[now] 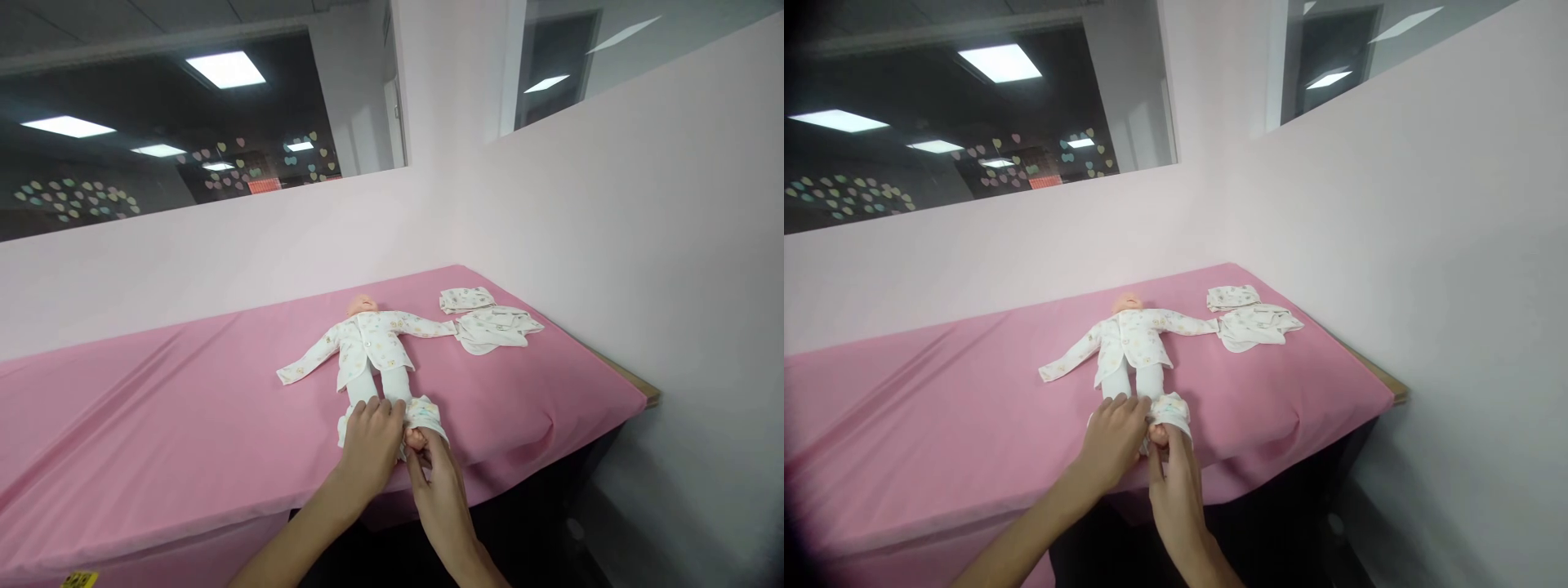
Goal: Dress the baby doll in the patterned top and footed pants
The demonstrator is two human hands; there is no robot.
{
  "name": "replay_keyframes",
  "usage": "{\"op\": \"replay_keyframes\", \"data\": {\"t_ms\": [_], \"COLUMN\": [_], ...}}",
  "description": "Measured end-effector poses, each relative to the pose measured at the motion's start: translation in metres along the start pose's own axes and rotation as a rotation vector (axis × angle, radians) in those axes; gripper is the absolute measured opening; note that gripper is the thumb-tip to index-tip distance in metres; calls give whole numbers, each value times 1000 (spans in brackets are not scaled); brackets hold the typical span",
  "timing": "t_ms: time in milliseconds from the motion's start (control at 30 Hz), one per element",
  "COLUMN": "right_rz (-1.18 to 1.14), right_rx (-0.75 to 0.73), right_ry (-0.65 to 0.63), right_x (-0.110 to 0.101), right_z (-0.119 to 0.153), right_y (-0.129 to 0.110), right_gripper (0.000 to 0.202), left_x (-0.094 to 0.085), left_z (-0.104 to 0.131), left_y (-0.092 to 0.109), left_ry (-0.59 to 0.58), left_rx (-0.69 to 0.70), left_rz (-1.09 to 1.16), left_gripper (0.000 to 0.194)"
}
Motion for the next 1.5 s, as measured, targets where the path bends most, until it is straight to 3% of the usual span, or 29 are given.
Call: {"op": "replay_keyframes", "data": {"t_ms": [133,300,433,567,633,733,800,867,933,1000,1133,1233,1367,1433,1500], "right_rz": [62,241,246,489,545,422,340,291,249,236,466,696,854,817,678], "right_rx": [-45,-131,-214,-334,-302,-91,27,34,-25,-99,-250,-253,-186,-137,-21], "right_ry": [-31,-154,-166,-168,-277,-502,-482,-365,-313,-375,-688,-901,-973,-951,-912], "right_x": [-4,-12,-15,-15,-17,-28,-41,-50,-40,-15,41,58,58,60,63], "right_z": [-2,-22,-37,-43,-47,-54,-65,-79,-90,-95,-93,-86,-87,-95,-110], "right_y": [5,1,-7,-21,-25,-28,-35,-49,-62,-70,-68,-54,-47,-47,-42], "right_gripper": [21,31,28,13,11,21,18,17,17,15,15,18,13,6,13], "left_x": [2,7,8,3,2,6,15,23,24,22,19,21,29,33,37], "left_z": [0,2,5,11,19,35,44,50,50,46,37,35,26,16,3], "left_y": [-3,-9,-16,-29,-37,-59,-76,-89,-94,-94,-86,-84,-93,-102,-111], "left_ry": [1,54,112,120,98,69,41,12,24,65,183,225,133,82,76], "left_rx": [37,64,28,-15,15,27,-8,-28,-13,25,105,100,-10,-92,-170], "left_rz": [16,6,223,511,617,655,651,640,609,554,459,486,829,1076,1262], "left_gripper": [31,17,18,17,27,44,50,50,47,40,32,22,18,20,22]}}
Point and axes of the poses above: each hand's wrist, its own z-axis away from the middle knuckle, its own x-axis out of the palm, y = z × x, the point moved 9 cm from there along -z, towards the middle knuckle, and after that the axes turned 5 degrees about -z, right-handed, at the moved point
